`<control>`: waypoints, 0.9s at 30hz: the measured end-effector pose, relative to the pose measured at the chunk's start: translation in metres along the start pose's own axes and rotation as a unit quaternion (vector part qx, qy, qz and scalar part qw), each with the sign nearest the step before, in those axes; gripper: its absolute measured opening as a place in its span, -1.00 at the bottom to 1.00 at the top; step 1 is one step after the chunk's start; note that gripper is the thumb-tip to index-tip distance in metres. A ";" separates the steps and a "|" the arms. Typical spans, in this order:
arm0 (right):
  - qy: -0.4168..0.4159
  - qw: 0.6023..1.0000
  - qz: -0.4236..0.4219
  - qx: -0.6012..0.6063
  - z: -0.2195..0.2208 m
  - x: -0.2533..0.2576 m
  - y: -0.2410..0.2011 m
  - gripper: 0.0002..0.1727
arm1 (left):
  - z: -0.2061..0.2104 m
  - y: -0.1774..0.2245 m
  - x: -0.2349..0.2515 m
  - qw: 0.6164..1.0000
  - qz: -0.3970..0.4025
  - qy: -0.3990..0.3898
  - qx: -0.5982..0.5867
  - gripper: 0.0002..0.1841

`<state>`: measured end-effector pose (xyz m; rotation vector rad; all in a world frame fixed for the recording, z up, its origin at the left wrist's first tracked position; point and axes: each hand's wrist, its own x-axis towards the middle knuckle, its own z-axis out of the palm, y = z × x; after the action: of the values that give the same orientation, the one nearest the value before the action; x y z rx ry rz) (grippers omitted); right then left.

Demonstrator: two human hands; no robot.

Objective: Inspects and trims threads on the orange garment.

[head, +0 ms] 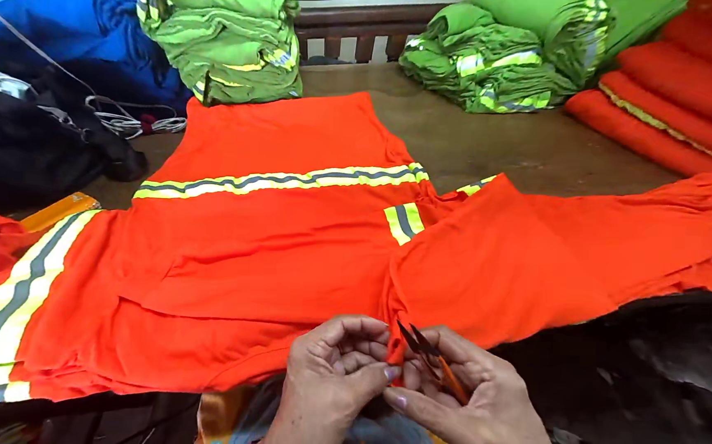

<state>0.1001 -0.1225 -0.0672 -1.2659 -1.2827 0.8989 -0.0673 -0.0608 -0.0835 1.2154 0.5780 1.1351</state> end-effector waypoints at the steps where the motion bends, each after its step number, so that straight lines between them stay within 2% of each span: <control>1: -0.003 1.000 0.004 0.007 -0.002 -0.002 0.001 -0.57 | 0.000 0.000 -0.001 1.000 -0.008 -0.008 -0.006 -0.66; 4: -0.018 1.000 0.008 0.020 -0.008 -0.009 0.009 -0.57 | 0.001 -0.004 -0.002 0.999 -0.031 -0.024 -0.007 -0.74; 9: 0.050 0.998 -0.005 0.036 -0.004 -0.014 0.015 -0.82 | 0.005 -0.009 -0.001 0.998 -0.026 -0.040 0.036 -0.80; 12: 0.073 0.987 0.054 0.135 -0.012 -0.013 0.013 -0.78 | 0.005 -0.003 0.003 0.997 -0.044 -0.029 0.049 -0.85; 14: 0.070 0.965 0.101 0.230 -0.027 -0.012 0.016 -0.75 | 0.000 -0.005 0.005 0.990 0.012 -0.068 0.123 -0.76; 17: 0.089 0.907 0.160 0.379 -0.039 -0.006 0.004 -0.81 | -0.007 -0.012 0.008 0.923 0.157 -0.092 0.339 -0.74; 18: 0.104 0.888 0.171 0.414 -0.038 -0.004 -0.004 -0.83 | -0.006 -0.014 0.008 0.904 0.178 -0.087 0.378 -0.76; 20: 0.120 0.865 0.190 0.448 -0.032 -0.002 -0.012 -0.85 | -0.003 -0.015 0.010 0.893 0.182 -0.080 0.403 -0.80; 22: 0.143 0.871 0.211 0.420 -0.024 0.000 -0.013 -0.85 | -0.001 -0.012 0.014 0.919 0.141 -0.103 0.352 -0.81; 24: 0.153 0.880 0.240 0.381 -0.021 0.003 -0.010 -0.84 | -0.002 -0.002 0.018 0.978 0.023 -0.127 0.167 -0.81; 25: 0.142 0.885 0.248 0.369 -0.022 0.004 -0.005 -0.86 | -0.002 0.004 0.020 0.992 -0.058 -0.108 0.042 -0.79; 27: 0.121 0.889 0.258 0.359 -0.023 0.003 0.000 -0.89 | -0.002 0.013 0.023 0.966 -0.170 -0.068 -0.181 -0.77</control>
<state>0.1227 -0.1228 -0.0637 -1.0622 -0.3230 1.3782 -0.0647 -0.0402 -0.0677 0.8326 0.4308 0.8144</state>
